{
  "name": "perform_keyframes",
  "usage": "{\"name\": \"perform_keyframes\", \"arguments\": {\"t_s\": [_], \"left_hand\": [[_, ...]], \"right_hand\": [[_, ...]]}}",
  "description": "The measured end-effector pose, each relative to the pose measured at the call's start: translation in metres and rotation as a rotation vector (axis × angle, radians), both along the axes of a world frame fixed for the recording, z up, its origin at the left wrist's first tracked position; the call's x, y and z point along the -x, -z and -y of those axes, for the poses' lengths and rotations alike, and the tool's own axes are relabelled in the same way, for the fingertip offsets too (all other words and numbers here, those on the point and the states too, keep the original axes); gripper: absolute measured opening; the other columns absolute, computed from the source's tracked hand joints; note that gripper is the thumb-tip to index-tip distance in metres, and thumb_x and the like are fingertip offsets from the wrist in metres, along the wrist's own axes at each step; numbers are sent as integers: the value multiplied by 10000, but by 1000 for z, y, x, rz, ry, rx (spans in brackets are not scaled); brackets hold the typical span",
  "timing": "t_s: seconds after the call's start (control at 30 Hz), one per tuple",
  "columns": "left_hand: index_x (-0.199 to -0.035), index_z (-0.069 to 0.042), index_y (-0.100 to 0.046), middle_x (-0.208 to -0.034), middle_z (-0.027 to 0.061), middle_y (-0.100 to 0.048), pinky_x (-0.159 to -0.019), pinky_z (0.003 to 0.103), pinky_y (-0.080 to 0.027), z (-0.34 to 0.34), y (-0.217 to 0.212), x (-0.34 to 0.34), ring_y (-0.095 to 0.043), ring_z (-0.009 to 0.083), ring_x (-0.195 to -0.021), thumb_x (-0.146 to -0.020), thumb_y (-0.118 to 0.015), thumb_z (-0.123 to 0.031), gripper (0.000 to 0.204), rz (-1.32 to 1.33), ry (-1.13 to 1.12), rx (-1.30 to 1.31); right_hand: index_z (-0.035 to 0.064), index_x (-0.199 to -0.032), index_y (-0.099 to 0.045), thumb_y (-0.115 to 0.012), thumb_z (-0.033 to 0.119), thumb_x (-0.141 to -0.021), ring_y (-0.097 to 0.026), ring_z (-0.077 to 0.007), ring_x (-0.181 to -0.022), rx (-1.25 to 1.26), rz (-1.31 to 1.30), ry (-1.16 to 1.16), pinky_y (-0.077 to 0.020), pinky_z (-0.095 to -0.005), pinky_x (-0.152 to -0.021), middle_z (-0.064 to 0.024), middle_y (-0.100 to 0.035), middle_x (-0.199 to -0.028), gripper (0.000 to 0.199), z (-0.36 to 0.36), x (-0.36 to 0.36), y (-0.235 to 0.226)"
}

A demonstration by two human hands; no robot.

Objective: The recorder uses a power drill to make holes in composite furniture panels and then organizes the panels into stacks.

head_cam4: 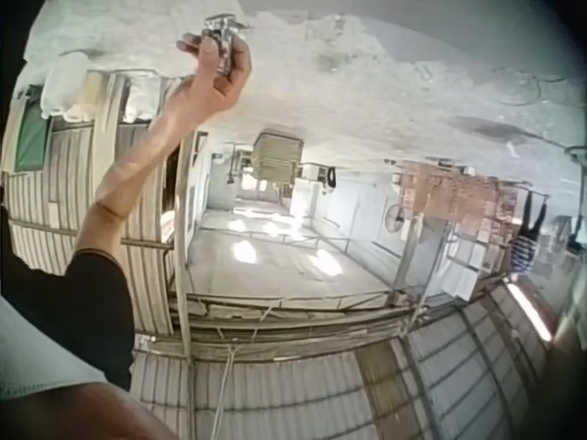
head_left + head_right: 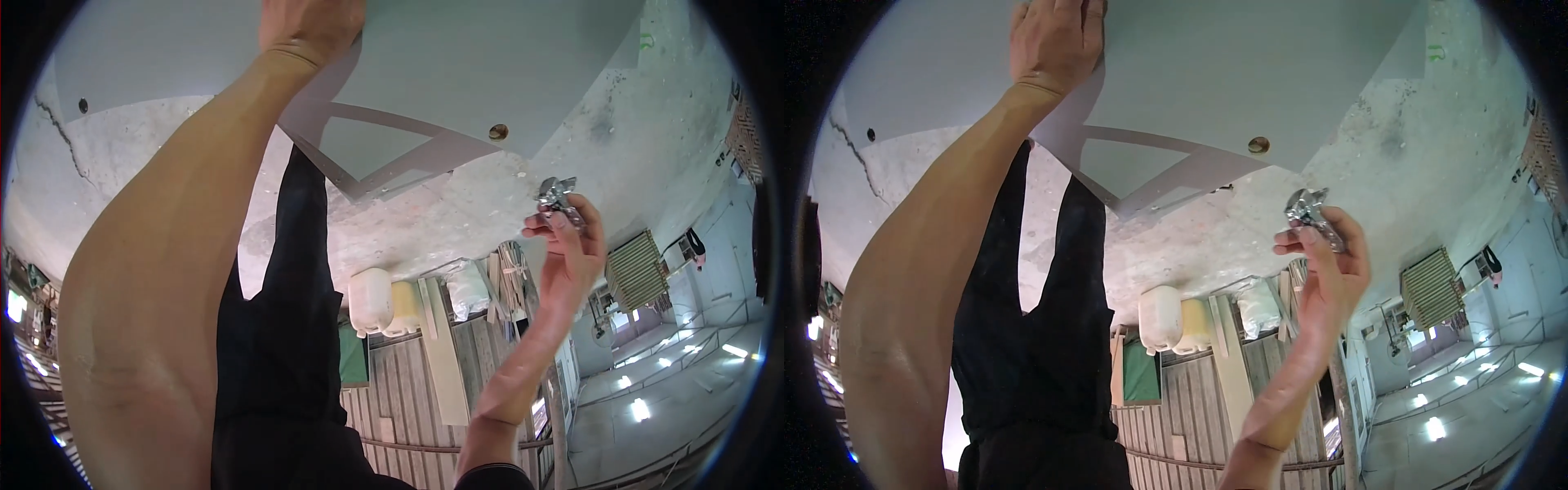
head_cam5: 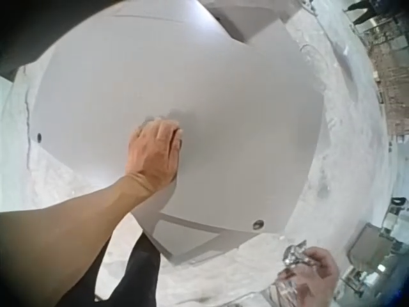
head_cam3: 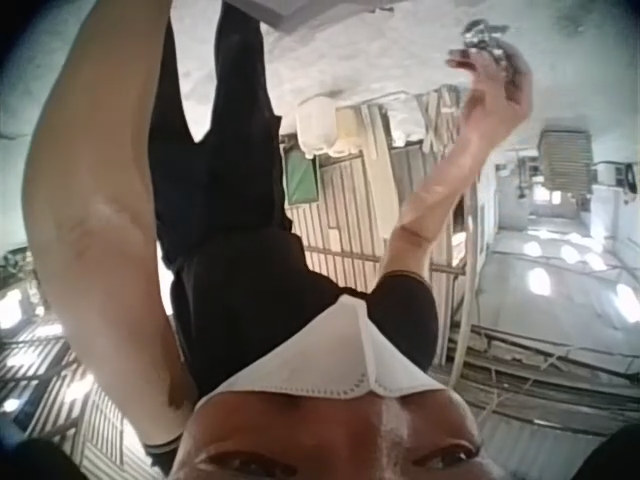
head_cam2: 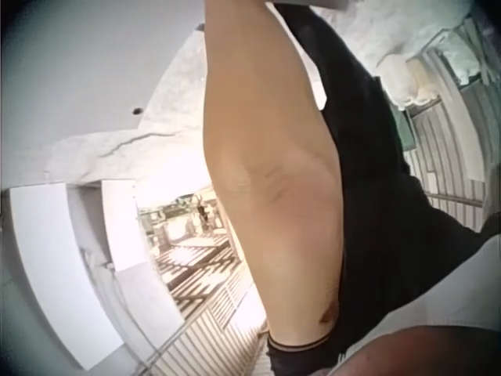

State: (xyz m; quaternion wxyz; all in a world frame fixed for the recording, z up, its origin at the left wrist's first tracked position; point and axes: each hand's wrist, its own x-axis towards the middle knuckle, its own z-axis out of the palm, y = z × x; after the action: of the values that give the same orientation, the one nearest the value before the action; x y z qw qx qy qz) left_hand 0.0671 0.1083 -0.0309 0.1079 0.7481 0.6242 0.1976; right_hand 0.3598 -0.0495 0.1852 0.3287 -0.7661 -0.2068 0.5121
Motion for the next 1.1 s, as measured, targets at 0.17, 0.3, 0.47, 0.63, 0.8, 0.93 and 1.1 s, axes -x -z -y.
{"name": "perform_keyframes", "arguments": {"t_s": [0.17,0.3,0.47,0.63,0.8,0.93,1.1], "left_hand": [[-1113,-107,-594,-1055,129,-650,-929,521,-453,0,-3,0,-622,360,-1023,-1015,-553,-234,165,121,-7,-37],[-1058,-114,-649,-990,128,-687,-870,492,-475,-1,1,0,-649,353,-953,-1018,-548,-269,189,73,-10,12],[-1013,-160,-680,-934,65,-689,-794,441,-462,0,-5,8,-666,272,-854,-839,-577,-155,203,252,15,3],[-1318,-107,-598,-1059,125,-667,-855,464,-497,28,-54,87,-651,319,-942,-944,-521,-44,388,846,-20,208],[-1254,-81,-647,-1024,97,-662,-781,360,-530,123,-63,257,-639,235,-840,-1007,-499,-23,294,889,-173,409],[-1127,-69,-657,-862,17,-596,-642,274,-460,167,-36,384,-501,108,-669,-1009,-476,-20,222,770,-743,464],[-1220,-7,-587,-724,37,-619,-601,241,-448,176,-15,474,-560,99,-608,-1032,-558,-109,216,1193,-1221,433]], "right_hand": [[46,-1219,-609,-715,91,-906,-672,-236,-751,-43,-400,368,-482,-319,-616,-160,-720,-964,334,40,46,21],[37,-1213,-592,-746,139,-888,-607,-239,-701,-102,-556,407,-426,-332,-615,-143,-718,-941,374,51,84,20],[34,-1265,-589,-752,58,-845,-576,-176,-725,-183,-604,445,-433,-309,-631,-114,-689,-973,451,34,154,3],[-37,-1260,-593,-735,49,-841,-575,-175,-657,-203,-571,203,-450,-295,-582,-151,-678,-940,451,-20,263,1],[-73,-1234,-615,-739,16,-842,-636,-208,-672,-129,-371,63,-524,-318,-630,-155,-704,-917,420,-62,371,19],[-89,-1233,-627,-661,2,-924,-628,-191,-745,-85,-227,-265,-509,-313,-701,-133,-694,-1002,324,-91,449,35],[-77,-1213,-641,-672,-5,-926,-620,-155,-743,32,-97,-383,-510,-286,-718,-113,-698,-990,298,-108,516,49]]}}
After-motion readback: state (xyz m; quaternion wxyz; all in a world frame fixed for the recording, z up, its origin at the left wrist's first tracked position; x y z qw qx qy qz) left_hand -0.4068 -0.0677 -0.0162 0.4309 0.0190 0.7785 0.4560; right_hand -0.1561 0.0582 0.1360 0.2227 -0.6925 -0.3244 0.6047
